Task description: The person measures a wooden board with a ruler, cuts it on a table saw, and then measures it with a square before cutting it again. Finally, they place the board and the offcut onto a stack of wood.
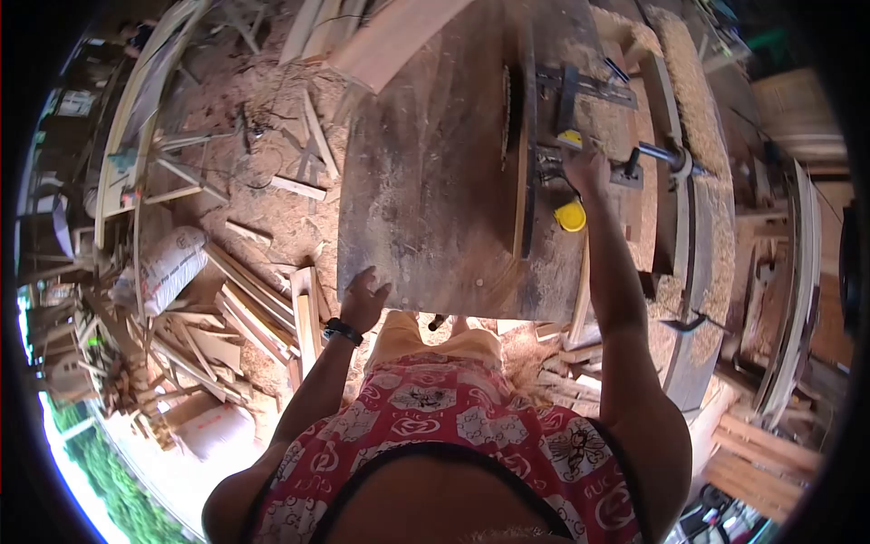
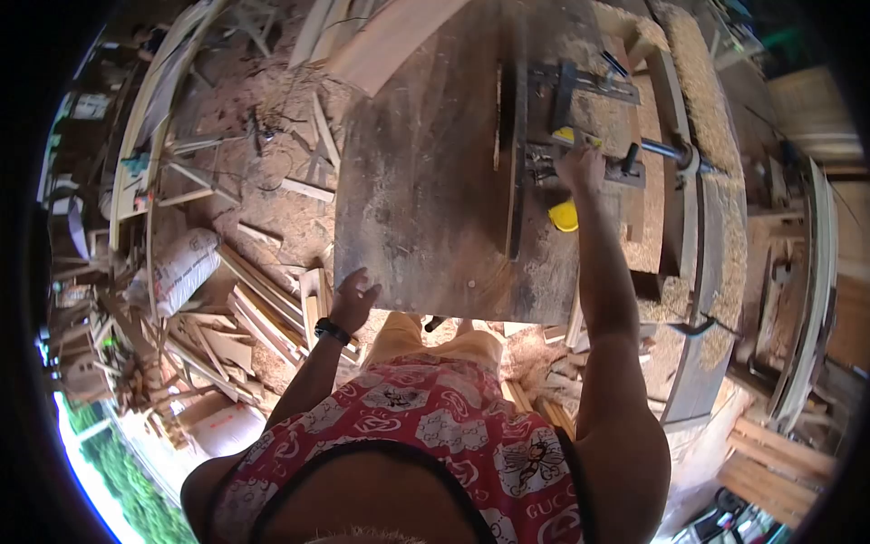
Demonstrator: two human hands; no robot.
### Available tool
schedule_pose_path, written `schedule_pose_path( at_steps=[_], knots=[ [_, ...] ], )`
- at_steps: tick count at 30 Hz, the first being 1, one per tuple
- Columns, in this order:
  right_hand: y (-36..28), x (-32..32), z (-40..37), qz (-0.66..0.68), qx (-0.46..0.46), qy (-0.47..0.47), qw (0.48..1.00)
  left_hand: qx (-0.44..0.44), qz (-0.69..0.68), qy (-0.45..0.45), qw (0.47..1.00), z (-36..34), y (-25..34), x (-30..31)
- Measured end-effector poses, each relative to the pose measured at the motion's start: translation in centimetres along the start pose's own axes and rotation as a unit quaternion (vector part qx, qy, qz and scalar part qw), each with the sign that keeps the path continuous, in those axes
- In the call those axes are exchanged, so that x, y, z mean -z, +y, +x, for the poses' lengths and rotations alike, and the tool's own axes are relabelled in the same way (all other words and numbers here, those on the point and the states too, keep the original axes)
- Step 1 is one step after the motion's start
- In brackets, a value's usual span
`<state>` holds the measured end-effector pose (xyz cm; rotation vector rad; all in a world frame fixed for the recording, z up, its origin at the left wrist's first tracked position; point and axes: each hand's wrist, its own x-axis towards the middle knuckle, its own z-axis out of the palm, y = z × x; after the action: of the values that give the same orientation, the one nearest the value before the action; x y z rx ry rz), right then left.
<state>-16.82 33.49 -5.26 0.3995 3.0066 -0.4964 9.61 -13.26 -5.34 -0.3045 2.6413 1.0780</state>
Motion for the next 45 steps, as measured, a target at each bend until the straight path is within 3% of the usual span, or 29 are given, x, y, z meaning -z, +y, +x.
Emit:
schedule_pose_path(
  at_steps=[1, 3, 7, 8, 9, 11, 13, 15, 17, 18, 19, 20, 21, 22, 23, 25, 27, 29, 31, 33, 34, 35, 36, 37, 38, 40, 43, 45],
  knots=[
    [-0.8, 0.9, -2.6, 0.009, 0.038, 0.045, 0.998, 0.004, -0.004, 0.027, 1.0, 1.1, -0.5, 0.5],
    [-0.7, 1.4, -7.4, 0.042, -0.015, -0.071, 0.996, -0.038, -0.014, 0.067, 0.997, 4.6, -3.7, 1.1],
    [3.0, -4.8, -12.3, 0.027, 0.08, 0.02, 0.996, -0.037, 0.017, 0.101, 0.994, 13.5, -4.3, 5.4],
    [2.8, -5.1, -13.5, 0.046, 0.092, 0.069, 0.992, -0.104, 0.045, 0.127, 0.985, 16.7, -5.0, 6.1],
    [2.5, -4.9, -13.9, 0.039, 0.079, 0.074, 0.993, -0.173, 0.069, 0.156, 0.97, 20.4, -5.6, 6.9],
    [1.1, -4.3, -13.2, 0.018, 0.03, 0.07, 0.997, -0.183, 0.089, 0.151, 0.967, 27.8, -5.7, 8.9],
    [0.5, -4.2, -12.6, 0.004, 0.002, 0.086, 0.996, -0.149, 0.068, 0.151, 0.975, 35.4, -5.3, 10.3],
    [0.3, -3.8, -13.6, -0.009, -0.029, 0.098, 0.995, -0.051, -0.112, 0.051, 0.991, 43.8, -5.3, 11.3],
    [0.2, -3.1, -15.5, 0.047, -0.101, 0.129, 0.985, 0.039, -0.203, 0.034, 0.978, 50.1, -4.0, 12.5],
    [0.7, -3.2, -16.9, 0.089, -0.145, 0.159, 0.973, 0.002, -0.219, 0.027, 0.975, 51.9, -3.3, 12.8],
    [2.1, -3.7, -19.0, 0.13, -0.121, 0.194, 0.965, 0.018, -0.278, 0.027, 0.96, 53.5, -2.5, 12.6],
    [1.6, -2.7, -21.3, 0.213, -0.207, 0.163, 0.941, 0.035, -0.337, 0.029, 0.94, 55.0, -1.6, 12.4],
    [1.0, -1.5, -23.3, 0.294, -0.286, 0.135, 0.902, 0.106, -0.434, 0.039, 0.894, 56.9, -0.5, 11.7],
    [2.0, -1.9, -25.1, 0.445, -0.245, 0.168, 0.845, 0.099, -0.451, -0.013, 0.887, 59.3, -1.1, 11.3],
    [2.6, -1.6, -27.2, 0.572, -0.289, 0.145, 0.753, 0.093, -0.465, -0.066, 0.878, 61.8, -1.6, 11.0],
    [2.1, -0.4, -29.6, 0.734, -0.337, 0.144, 0.572, 0.159, -0.459, -0.061, 0.872, 61.2, 1.2, 11.6],
    [1.7, 0.5, -31.0, 0.812, -0.355, 0.203, 0.417, 0.174, -0.464, -0.045, 0.867, 60.7, 2.4, 11.1],
    [1.6, 1.7, -30.8, 0.799, -0.376, 0.198, 0.425, 0.151, -0.488, -0.017, 0.86, 62.1, 1.2, 10.1],
    [1.2, 2.2, -28.3, 0.699, -0.416, 0.132, 0.567, 0.139, -0.49, -0.036, 0.86, 61.7, 0.4, 10.5],
    [1.7, 1.9, -25.4, 0.64, -0.375, 0.055, 0.668, 0.133, -0.485, -0.056, 0.862, 59.9, -0.7, 10.8],
    [-0.1, 3.2, -23.8, 0.539, -0.378, 0.045, 0.751, 0.151, -0.469, -0.049, 0.869, 58.3, -1.2, 10.6],
    [3.5, 1.5, -22.1, 0.282, -0.329, 0.005, 0.901, 0.169, -0.451, -0.041, 0.875, 56.5, -1.6, 10.7],
    [4.0, 0.9, -21.5, 0.116, -0.266, 0.03, 0.957, 0.156, -0.441, -0.046, 0.882, 54.5, -2.4, 11.0],
    [4.0, 0.4, -21.2, -0.056, -0.191, 0.055, 0.978, 0.143, -0.432, -0.049, 0.889, 52.4, -3.4, 11.0],
    [3.5, 0.5, -21.0, -0.052, -0.19, 0.057, 0.979, 0.135, -0.449, -0.057, 0.882, 50.6, -4.7, 10.8],
    [2.2, 1.3, -20.7, -0.121, -0.353, -0.103, 0.922, 0.125, -0.457, -0.066, 0.878, 46.4, -6.8, 10.9],
    [5.4, -2.2, -21.7, -0.105, -0.387, -0.078, 0.913, 0.147, -0.471, -0.011, 0.87, 37.4, -7.0, 10.6],
    [6.1, -2.9, -21.8, -0.112, -0.383, -0.085, 0.913, 0.147, -0.483, -0.041, 0.862, 34.2, -11.6, 9.2]
  ],
)
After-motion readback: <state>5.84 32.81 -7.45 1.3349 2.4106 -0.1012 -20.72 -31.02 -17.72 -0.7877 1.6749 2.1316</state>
